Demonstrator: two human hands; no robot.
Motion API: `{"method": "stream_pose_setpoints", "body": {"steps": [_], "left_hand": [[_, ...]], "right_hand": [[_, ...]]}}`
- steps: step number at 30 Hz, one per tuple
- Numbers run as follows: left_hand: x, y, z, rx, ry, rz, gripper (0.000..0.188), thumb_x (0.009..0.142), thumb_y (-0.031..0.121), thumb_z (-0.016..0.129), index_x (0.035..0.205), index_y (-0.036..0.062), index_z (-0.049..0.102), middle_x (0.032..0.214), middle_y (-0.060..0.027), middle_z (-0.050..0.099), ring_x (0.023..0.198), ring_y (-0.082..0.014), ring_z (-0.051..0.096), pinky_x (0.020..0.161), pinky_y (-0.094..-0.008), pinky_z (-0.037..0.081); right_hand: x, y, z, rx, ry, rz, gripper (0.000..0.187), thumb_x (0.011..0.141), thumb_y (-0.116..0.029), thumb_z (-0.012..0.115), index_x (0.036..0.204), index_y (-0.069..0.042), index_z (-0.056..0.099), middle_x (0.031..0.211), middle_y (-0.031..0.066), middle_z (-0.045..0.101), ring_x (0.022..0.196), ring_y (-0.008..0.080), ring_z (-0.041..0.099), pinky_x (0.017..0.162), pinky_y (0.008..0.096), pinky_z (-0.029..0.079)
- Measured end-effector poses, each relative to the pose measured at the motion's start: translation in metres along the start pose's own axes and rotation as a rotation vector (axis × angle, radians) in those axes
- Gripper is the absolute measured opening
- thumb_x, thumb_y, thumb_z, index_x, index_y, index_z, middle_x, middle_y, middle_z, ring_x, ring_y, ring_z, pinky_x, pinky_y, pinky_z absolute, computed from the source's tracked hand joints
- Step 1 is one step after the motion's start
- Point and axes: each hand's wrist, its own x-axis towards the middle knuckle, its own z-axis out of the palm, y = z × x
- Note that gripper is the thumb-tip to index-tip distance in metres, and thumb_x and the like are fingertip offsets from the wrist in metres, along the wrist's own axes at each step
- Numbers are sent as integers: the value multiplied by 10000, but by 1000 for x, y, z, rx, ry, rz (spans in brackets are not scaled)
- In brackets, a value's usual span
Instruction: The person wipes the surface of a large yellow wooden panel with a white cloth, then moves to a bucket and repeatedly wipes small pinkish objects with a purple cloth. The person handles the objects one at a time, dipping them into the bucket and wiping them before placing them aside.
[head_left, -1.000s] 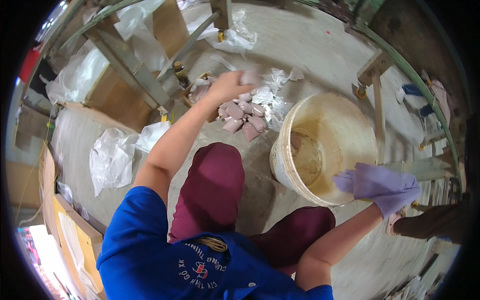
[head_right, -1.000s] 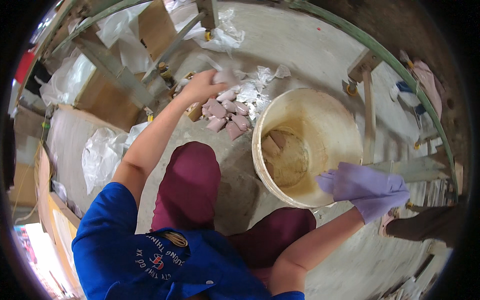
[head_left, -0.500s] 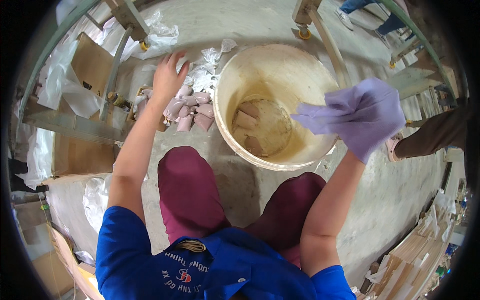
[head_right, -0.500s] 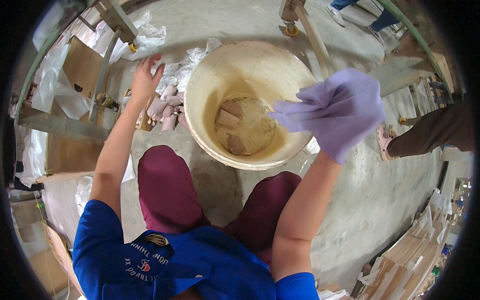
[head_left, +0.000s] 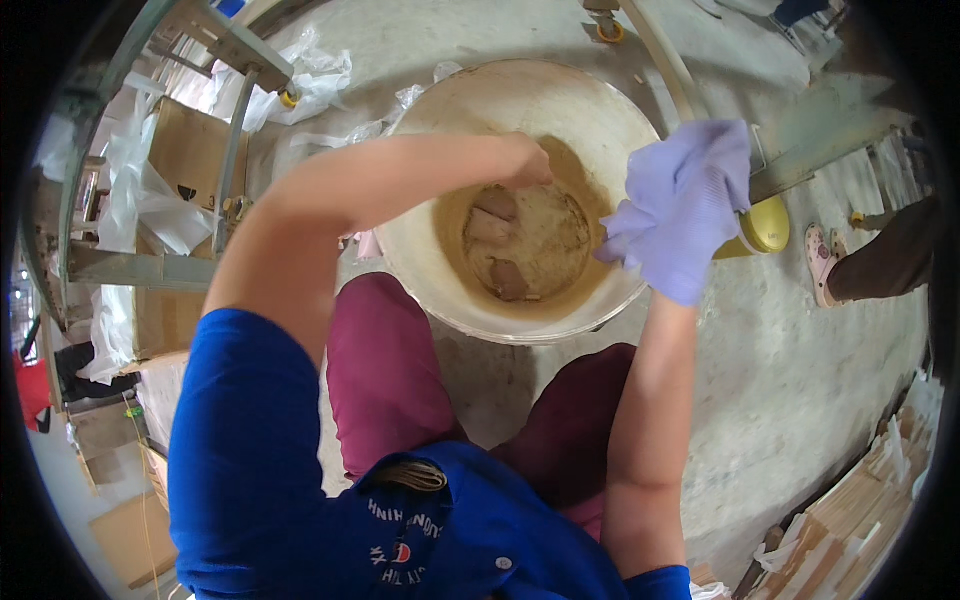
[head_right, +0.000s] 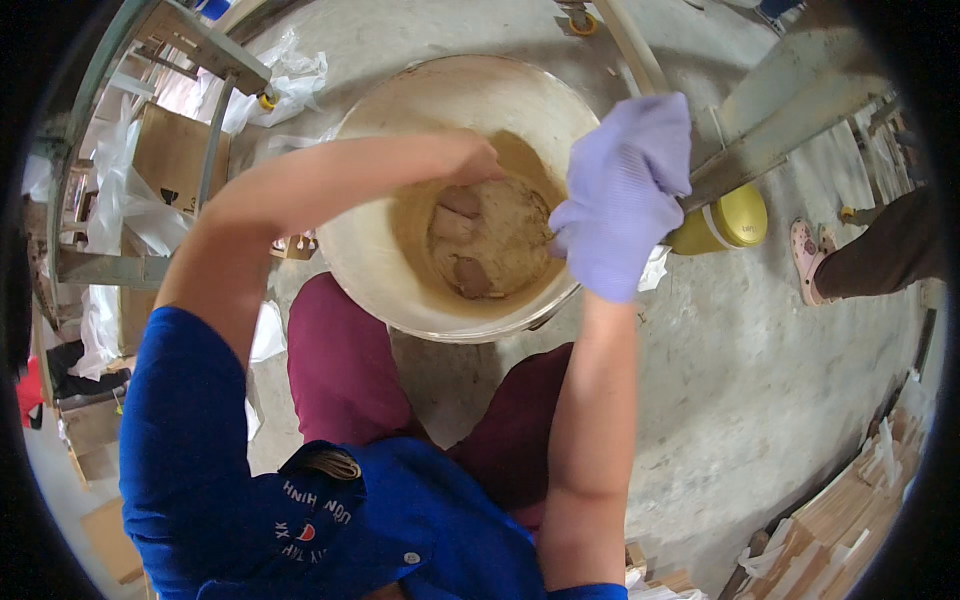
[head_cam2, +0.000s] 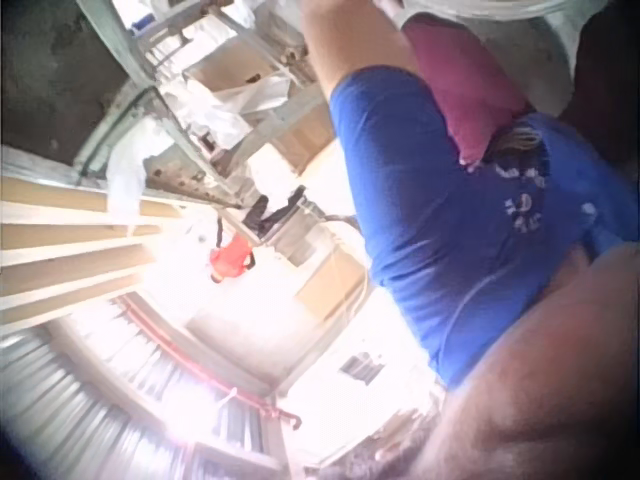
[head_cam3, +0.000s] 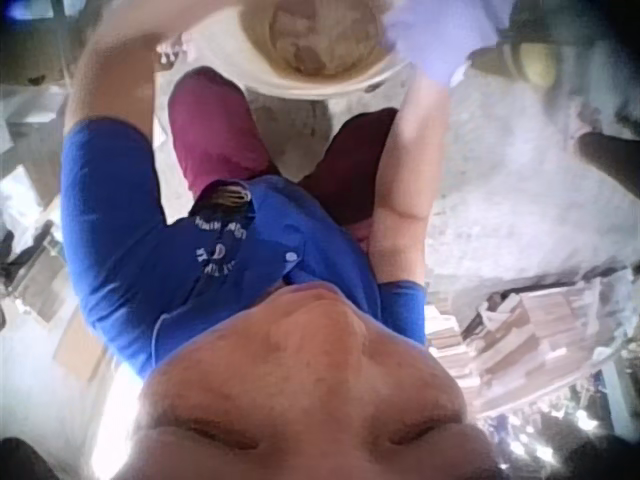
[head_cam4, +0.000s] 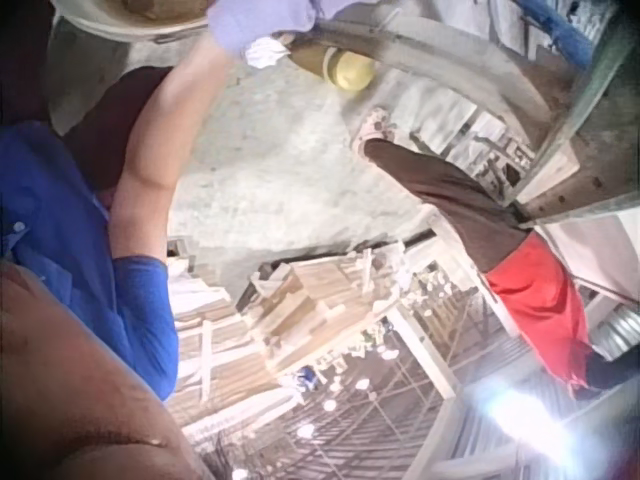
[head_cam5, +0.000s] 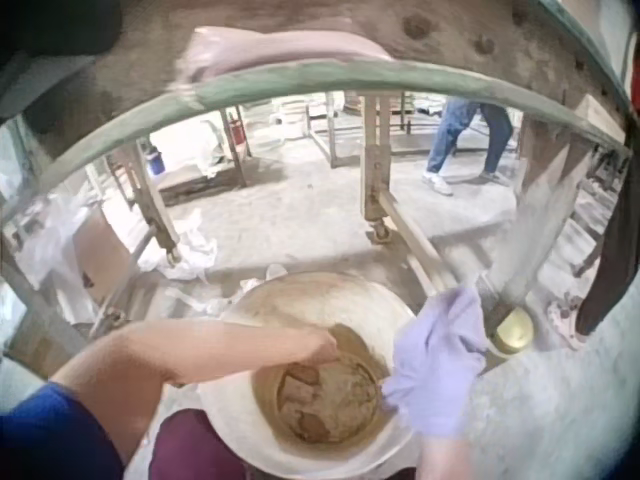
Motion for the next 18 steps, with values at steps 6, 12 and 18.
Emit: {"method": "stream_pose_setpoints", "body": {"steps": [6,12,18], "left_hand": [[85,22,42,-103,49,-73,195,837,210,558,950,121,690,978,-4,659,990,-210,593,803,-355,505],[103,29,104,153,-59,-38,168,818,217,569,852,168,726,940,41,672,997,-187,585,861,-401,427],[108,39,93,217,-251,-26,197,836,245,570,970,190,704,1011,25,660,1017,-203,573,884,-396,365]], "right_hand": [[4,10,-30,21,64,106,146,883,-183,510,839,-57,570,717,35,513,651,104,504,563,249,408],[-4,27,-41,55,85,189,152,882,-193,514,838,-58,567,712,34,513,641,107,503,555,250,406],[-1,32,-49,49,124,191,158,882,-203,518,837,-59,565,706,33,514,631,110,502,547,252,404]]}}
